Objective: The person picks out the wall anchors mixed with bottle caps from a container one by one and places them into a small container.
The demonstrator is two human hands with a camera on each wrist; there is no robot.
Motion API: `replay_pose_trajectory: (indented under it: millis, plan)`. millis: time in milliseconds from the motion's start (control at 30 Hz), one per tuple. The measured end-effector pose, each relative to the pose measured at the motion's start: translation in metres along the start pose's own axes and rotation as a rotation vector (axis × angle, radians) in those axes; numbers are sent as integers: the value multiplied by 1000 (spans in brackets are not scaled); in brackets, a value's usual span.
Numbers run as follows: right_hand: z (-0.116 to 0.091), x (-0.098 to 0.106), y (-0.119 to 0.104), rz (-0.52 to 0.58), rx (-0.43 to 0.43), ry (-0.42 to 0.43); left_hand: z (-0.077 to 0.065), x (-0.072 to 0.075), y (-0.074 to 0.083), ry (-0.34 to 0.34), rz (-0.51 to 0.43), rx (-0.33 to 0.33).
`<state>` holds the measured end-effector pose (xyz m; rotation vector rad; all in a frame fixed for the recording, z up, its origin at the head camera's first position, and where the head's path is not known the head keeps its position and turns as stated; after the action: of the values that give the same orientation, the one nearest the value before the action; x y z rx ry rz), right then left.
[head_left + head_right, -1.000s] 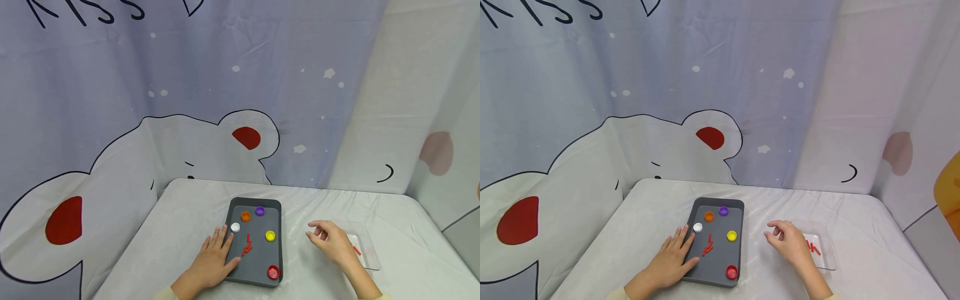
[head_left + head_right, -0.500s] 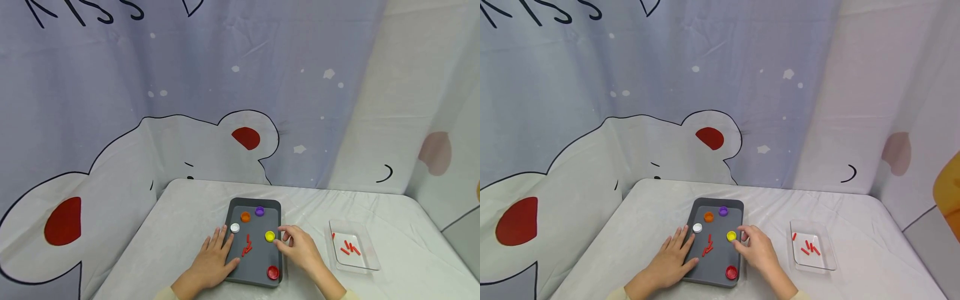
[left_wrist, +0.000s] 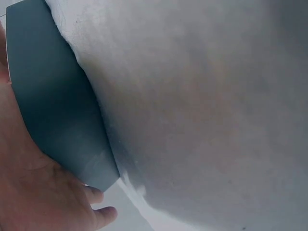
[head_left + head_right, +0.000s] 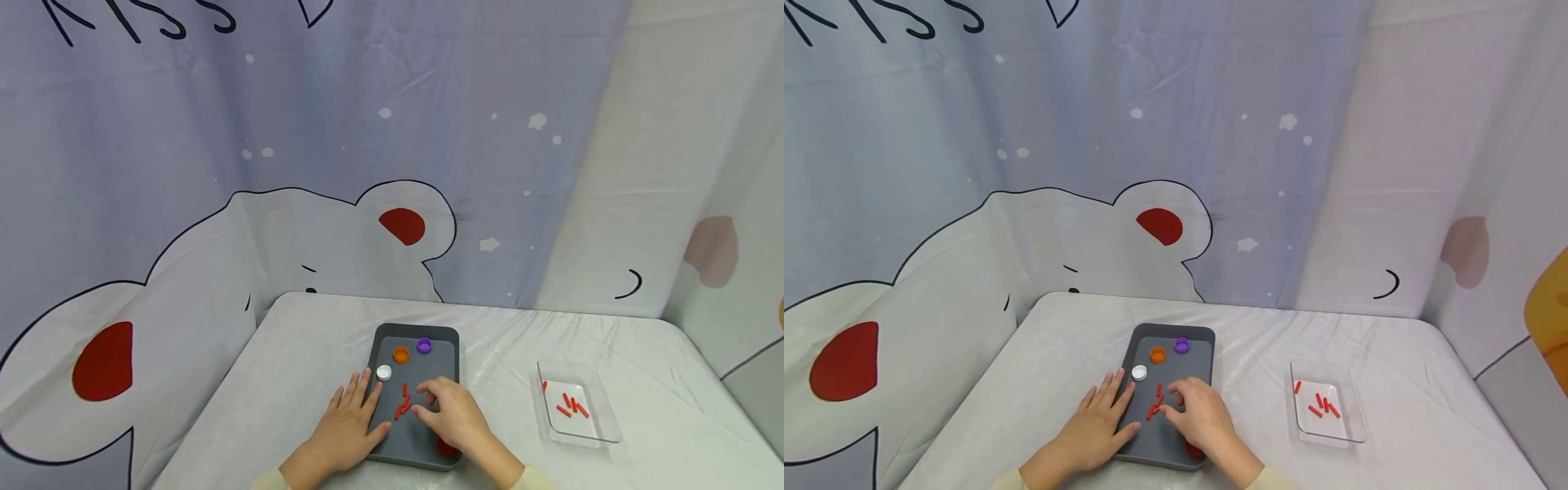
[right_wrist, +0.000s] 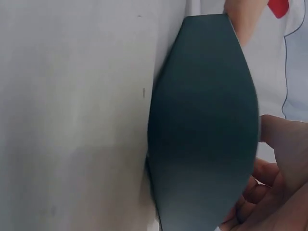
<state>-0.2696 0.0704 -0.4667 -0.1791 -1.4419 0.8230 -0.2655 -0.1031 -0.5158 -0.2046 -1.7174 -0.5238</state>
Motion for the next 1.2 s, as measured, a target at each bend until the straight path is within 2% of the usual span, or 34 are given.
replay_pose_trajectory:
  millis: [400, 733, 867, 1100, 1200]
  plan:
    - [12, -26, -6, -80, -9, -114, -1, 0, 0, -13, 7, -5]
    - [14, -32, -6, -193, -25, -75, -2, 3, 3, 30, -3, -34]
    - [16, -34, -4, -235, -41, -89, -2, 5, 3, 45, -10, -46]
    - [21, -38, -2, -282, -68, -118, 0, 0, -1, 23, 15, -14]
    - [23, -40, -2, -299, -69, -131, 0, 0, 0, 29, 8, -21]
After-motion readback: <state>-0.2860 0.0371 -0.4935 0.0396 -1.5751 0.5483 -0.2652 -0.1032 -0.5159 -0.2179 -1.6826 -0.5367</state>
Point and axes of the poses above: each hand's wrist, its own z-axis towards the middle knuckle, its own x-axis out of the back of the hand, y = z × x, the point moved 9 cm from there along z, towards the middle knuckle, and after that the axes turned 8 degrees about -y, right-handed, at the moved point
